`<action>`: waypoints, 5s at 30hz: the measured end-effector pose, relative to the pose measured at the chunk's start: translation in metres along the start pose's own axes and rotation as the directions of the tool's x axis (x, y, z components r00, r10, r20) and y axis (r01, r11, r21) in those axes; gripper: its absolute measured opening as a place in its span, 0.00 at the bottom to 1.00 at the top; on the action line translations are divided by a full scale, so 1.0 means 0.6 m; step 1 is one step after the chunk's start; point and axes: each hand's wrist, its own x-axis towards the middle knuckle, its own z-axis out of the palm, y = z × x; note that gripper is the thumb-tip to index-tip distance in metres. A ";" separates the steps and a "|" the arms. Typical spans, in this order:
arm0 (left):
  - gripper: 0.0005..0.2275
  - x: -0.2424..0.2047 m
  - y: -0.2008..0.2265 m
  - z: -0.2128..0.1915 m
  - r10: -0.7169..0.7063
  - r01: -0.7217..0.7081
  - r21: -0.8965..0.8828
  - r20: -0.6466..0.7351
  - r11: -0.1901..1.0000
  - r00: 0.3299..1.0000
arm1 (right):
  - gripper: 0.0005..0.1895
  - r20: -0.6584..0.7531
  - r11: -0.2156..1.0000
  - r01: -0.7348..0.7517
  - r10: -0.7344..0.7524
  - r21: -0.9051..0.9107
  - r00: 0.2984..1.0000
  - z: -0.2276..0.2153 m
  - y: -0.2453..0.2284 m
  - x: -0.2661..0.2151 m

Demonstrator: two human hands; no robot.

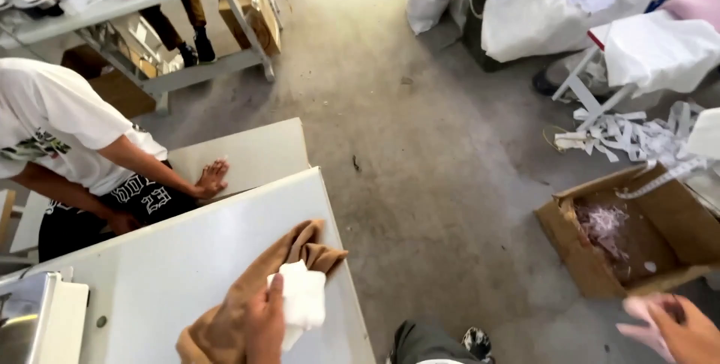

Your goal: Sewing the edges of fabric pieces using an industrial overlock sewing machine.

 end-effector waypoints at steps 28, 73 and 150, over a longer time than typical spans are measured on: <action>0.08 0.419 0.472 0.165 0.472 -0.359 -0.498 0.117 0.789 0.874 | 0.13 0.353 -0.021 0.738 0.868 -0.674 0.348 0.868 0.145 0.627; 0.36 0.526 0.034 0.001 -0.769 0.552 -0.664 -0.636 0.505 -0.062 | 0.17 -0.728 0.957 0.215 0.289 0.197 -0.622 0.644 1.168 0.163; 0.03 0.635 0.030 -0.115 -0.540 -0.179 -0.649 -0.414 0.739 -0.733 | 0.22 -0.047 0.709 -0.532 -0.619 -0.463 -0.784 0.586 1.538 0.187</action>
